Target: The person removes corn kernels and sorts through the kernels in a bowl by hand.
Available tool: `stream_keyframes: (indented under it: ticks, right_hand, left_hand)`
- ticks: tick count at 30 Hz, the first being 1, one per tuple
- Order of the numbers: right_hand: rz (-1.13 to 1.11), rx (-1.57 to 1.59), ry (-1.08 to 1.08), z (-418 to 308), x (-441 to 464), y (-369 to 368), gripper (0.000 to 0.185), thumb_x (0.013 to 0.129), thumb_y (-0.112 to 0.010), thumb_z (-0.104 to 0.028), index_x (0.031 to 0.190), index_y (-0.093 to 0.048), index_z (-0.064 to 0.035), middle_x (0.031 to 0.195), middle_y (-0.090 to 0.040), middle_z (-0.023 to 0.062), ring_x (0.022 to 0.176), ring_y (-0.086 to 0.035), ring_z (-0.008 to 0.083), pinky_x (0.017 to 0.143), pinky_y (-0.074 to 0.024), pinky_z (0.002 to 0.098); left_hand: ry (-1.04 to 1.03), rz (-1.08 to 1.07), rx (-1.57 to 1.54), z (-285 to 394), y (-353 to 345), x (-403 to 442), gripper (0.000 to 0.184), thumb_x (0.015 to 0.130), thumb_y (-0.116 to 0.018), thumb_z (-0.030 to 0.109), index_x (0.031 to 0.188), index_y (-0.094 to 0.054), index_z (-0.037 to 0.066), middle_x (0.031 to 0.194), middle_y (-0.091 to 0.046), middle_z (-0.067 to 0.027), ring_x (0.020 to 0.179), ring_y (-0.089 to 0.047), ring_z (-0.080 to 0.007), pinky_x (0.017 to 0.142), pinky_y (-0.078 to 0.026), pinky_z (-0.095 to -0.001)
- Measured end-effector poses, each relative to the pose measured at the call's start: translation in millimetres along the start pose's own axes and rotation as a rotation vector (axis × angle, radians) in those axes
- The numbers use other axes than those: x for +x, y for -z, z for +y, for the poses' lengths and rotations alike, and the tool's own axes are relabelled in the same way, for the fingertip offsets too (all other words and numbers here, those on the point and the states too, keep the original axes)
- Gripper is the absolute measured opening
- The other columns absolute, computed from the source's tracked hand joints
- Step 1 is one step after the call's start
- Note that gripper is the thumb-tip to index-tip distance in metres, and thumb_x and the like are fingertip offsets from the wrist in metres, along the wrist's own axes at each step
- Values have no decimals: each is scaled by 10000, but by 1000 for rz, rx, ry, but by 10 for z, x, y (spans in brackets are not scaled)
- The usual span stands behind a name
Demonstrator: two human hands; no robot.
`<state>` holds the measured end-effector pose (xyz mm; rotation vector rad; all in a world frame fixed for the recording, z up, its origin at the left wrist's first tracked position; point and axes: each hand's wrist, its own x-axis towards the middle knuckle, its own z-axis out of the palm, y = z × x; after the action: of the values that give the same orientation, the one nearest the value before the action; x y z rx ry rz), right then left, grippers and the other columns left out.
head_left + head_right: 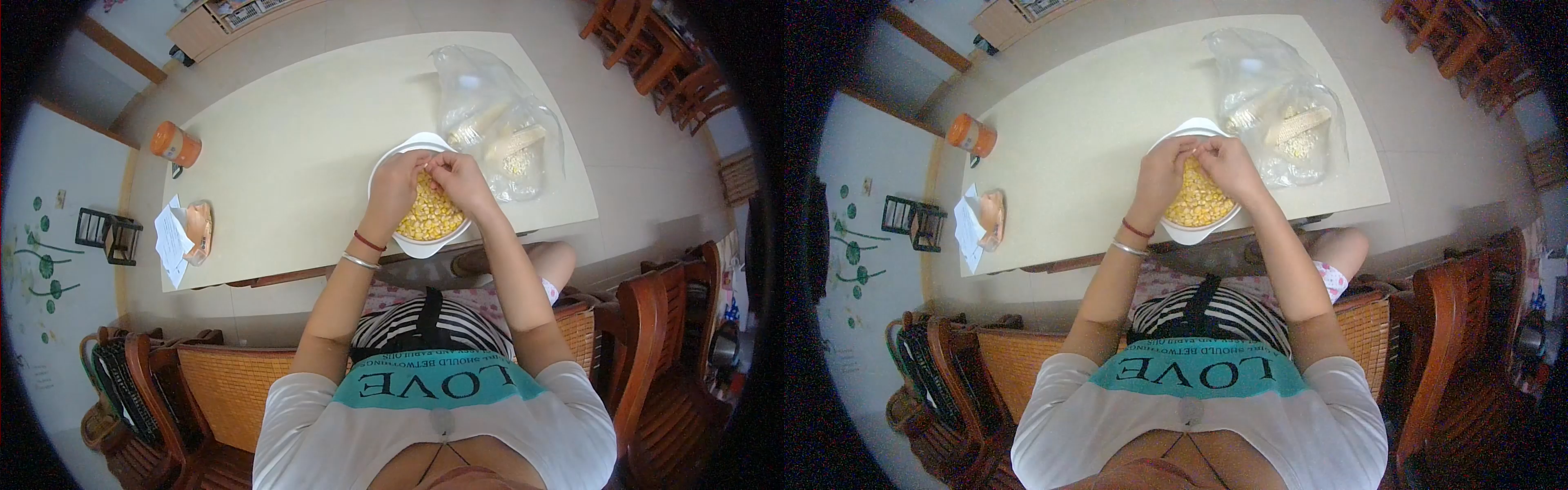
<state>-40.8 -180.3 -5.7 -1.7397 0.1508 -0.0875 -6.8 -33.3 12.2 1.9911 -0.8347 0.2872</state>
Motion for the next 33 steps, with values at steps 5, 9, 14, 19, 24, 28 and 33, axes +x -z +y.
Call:
stream_keyframes:
  ticks: [5, 9, 14, 19, 24, 28, 33]
  right_hand:
    - [-23, -3, -70, -41, 16, 5, 98, 851, -542, -9, 810, -618, 38, 662, -583, 42, 581, -534, 90, 536, -433, 229]
    - [-12, 54, -89, -86, -4, 1, 101, 847, -537, -5, 810, -621, 39, 668, -589, 44, 580, -538, 92, 540, -438, 224]
    - [-28, 108, -140, -93, 7, 3, 112, 848, -530, -6, 814, -627, 39, 678, -593, 43, 588, -539, 90, 546, -440, 217]
    - [-39, 58, -142, -131, -4, 13, 121, 859, -523, -5, 818, -628, 38, 680, -592, 43, 593, -537, 89, 550, -438, 213]
    - [-34, 66, -120, -92, 5, 5, 116, 867, -534, -17, 824, -626, 39, 676, -588, 39, 592, -536, 87, 546, -434, 210]
    - [-49, 31, -117, -120, 2, 2, 115, 865, -534, -16, 816, -623, 37, 670, -584, 39, 588, -533, 89, 541, -428, 212]
    - [-51, 42, -117, -72, 21, 13, 113, 848, -528, 1, 788, -619, 31, 660, -580, 37, 584, -528, 87, 534, -419, 213]
  left_hand:
    - [-68, -8, 4, 57, 33, 8, 180, 808, -535, -14, 965, -620, 7, 913, -639, -179, 862, -620, -332, 764, -500, -386]
    - [-85, -12, 8, 66, 38, 11, 187, 805, -530, -17, 965, -622, 11, 910, -637, -182, 860, -617, -338, 766, -497, -396]
    - [-57, -16, 15, 78, 48, 15, 179, 821, -521, 3, 967, -624, 9, 911, -638, -185, 857, -615, -340, 761, -494, -402]
    - [-64, -20, 30, 60, 45, 5, 176, 840, -510, 29, 972, -623, 4, 913, -640, -189, 856, -615, -340, 755, -491, -403]
    - [-64, -21, 29, 44, 46, 5, 176, 833, -513, 13, 970, -622, 3, 909, -639, -184, 859, -612, -339, 763, -489, -402]
    - [-94, 1, 19, 50, 45, -2, 184, 811, -520, -8, 965, -620, 3, 906, -639, -174, 857, -609, -337, 763, -489, -403]
    - [-192, 18, 77, 18, 21, 2, 195, 777, -539, -21, 955, -616, 0, 902, -641, -159, 836, -606, -323, 749, -490, -402]
